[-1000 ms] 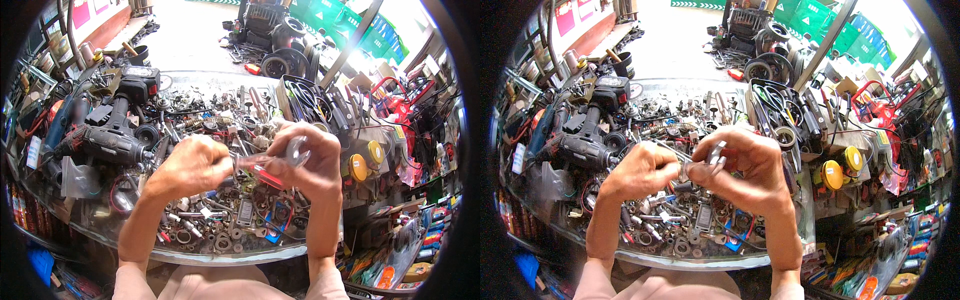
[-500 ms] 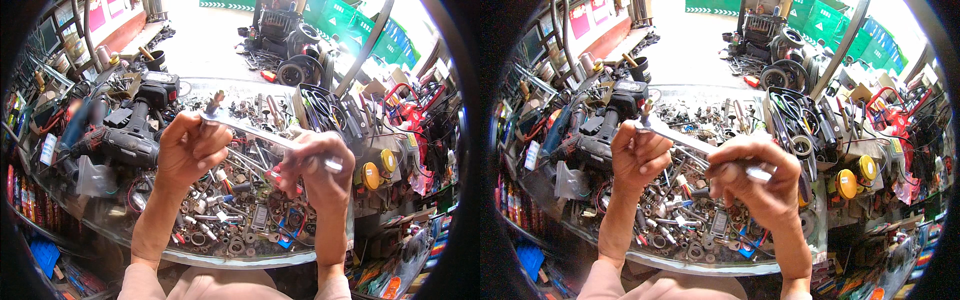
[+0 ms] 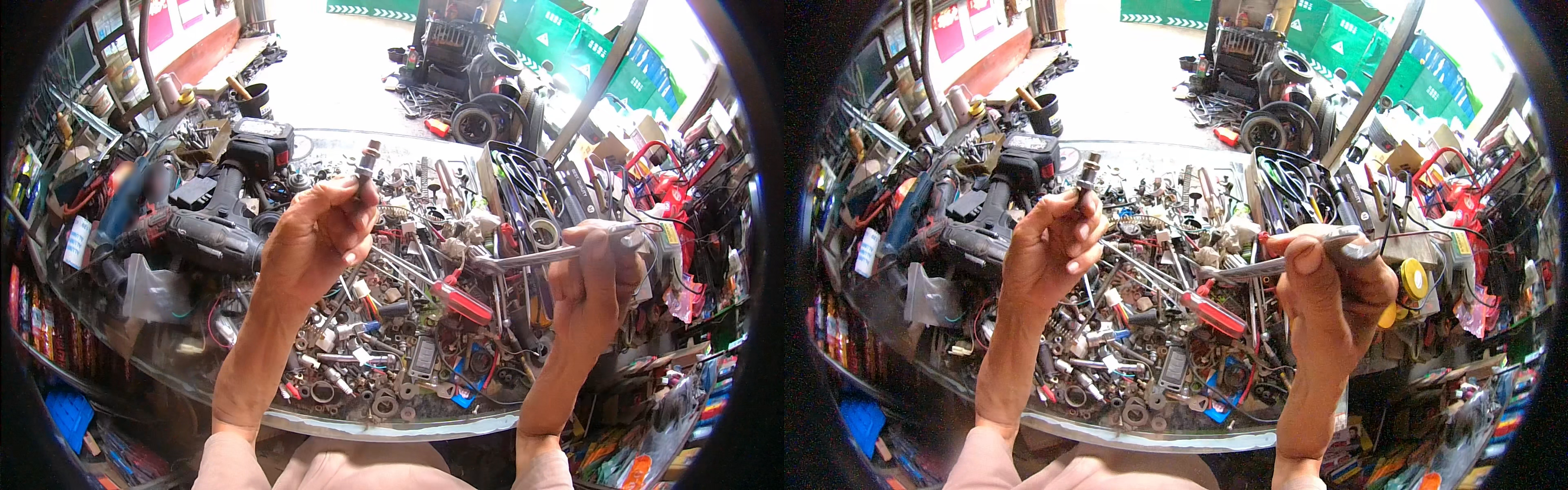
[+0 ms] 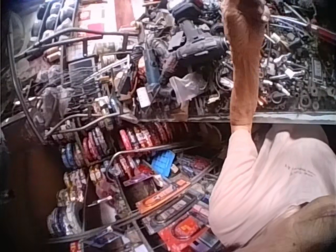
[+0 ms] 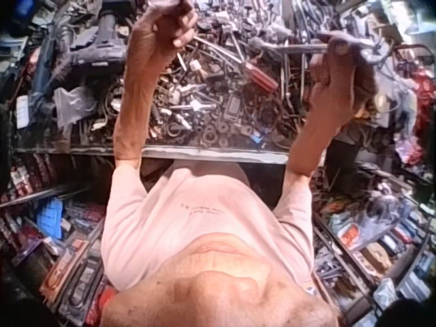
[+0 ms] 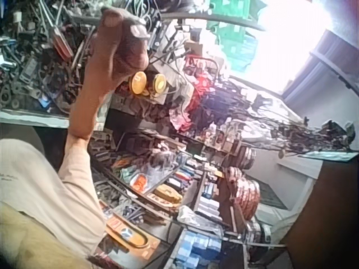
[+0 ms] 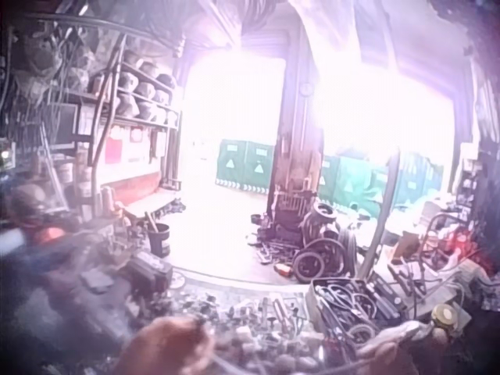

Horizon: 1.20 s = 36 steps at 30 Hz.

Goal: The person assembles small mechanical components on a cluttered workbench. They use a wrench to tighten a nut onto a bolt, then insert a pin into the assembly. The person repeatedly handles and adjusts the small metal parts, using the wrench to secure connections.

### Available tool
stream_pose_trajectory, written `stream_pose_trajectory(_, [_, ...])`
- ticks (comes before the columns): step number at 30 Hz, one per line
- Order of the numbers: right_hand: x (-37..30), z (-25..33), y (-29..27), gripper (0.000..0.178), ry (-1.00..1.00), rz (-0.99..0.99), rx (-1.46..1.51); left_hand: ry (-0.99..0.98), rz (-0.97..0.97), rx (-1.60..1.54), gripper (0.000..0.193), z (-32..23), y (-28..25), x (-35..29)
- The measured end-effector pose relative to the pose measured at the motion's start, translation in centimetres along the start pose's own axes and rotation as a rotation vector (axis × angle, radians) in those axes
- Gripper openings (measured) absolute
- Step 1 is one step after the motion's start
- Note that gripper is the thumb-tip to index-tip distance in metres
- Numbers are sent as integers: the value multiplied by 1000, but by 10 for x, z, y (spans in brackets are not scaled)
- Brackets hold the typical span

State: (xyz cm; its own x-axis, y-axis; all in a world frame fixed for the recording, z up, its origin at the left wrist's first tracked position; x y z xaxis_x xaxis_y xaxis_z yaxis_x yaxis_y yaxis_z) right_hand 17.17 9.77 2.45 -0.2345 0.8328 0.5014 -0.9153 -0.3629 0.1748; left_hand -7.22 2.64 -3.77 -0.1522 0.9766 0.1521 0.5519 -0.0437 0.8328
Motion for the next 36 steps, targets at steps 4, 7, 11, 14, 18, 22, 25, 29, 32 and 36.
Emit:
stream_pose_trajectory(4, [10,-4,-2,18,-289,96,-301,-87,95,58,21,9,5,-2])
stream_pose_trajectory(7, [13,-9,6,25,26,184,-103,-120,-1,262,22,13,21,-8])
stream_pose_trajectory(11, [4,-21,19,29,321,324,-121,-195,47,525,22,12,39,-17])
stream_pose_trajectory(14, [0,-16,24,22,521,438,-205,-232,33,699,22,12,46,-19])
stream_pose_trajectory(18, [-4,-23,22,18,471,455,-138,-225,-22,801,22,14,46,-19])
stream_pose_trajectory(22, [-6,-21,23,14,303,454,-294,-188,-84,845,21,14,47,-19])
stream_pose_trajectory(25, [-5,-22,24,14,45,483,-546,-77,-82,996,15,15,50,-20])
stream_pose_trajectory(29, [-5,-24,22,18,156,503,-533,93,-24,1207,13,19,49,-19])
stream_pose_trajectory(32, [-4,-25,23,19,208,474,-457,59,-57,1205,13,18,53,-20])
stream_pose_trajectory(36, [-4,-27,25,23,119,425,-512,36,-78,1167,13,18,51,-21])
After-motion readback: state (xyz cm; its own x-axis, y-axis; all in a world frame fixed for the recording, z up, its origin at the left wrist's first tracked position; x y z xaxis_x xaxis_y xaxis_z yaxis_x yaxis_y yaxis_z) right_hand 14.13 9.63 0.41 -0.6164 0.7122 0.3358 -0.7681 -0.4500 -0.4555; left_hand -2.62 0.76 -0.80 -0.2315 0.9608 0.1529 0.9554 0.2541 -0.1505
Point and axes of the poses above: each hand's wrist, its own x-axis towards the middle knuckle, its own y-axis out of the palm, z = x × y, the point moved 1 cm from there along x, towards the middle knuckle, and after that the axes turned 1 degree about y, right-handed, at the moved point
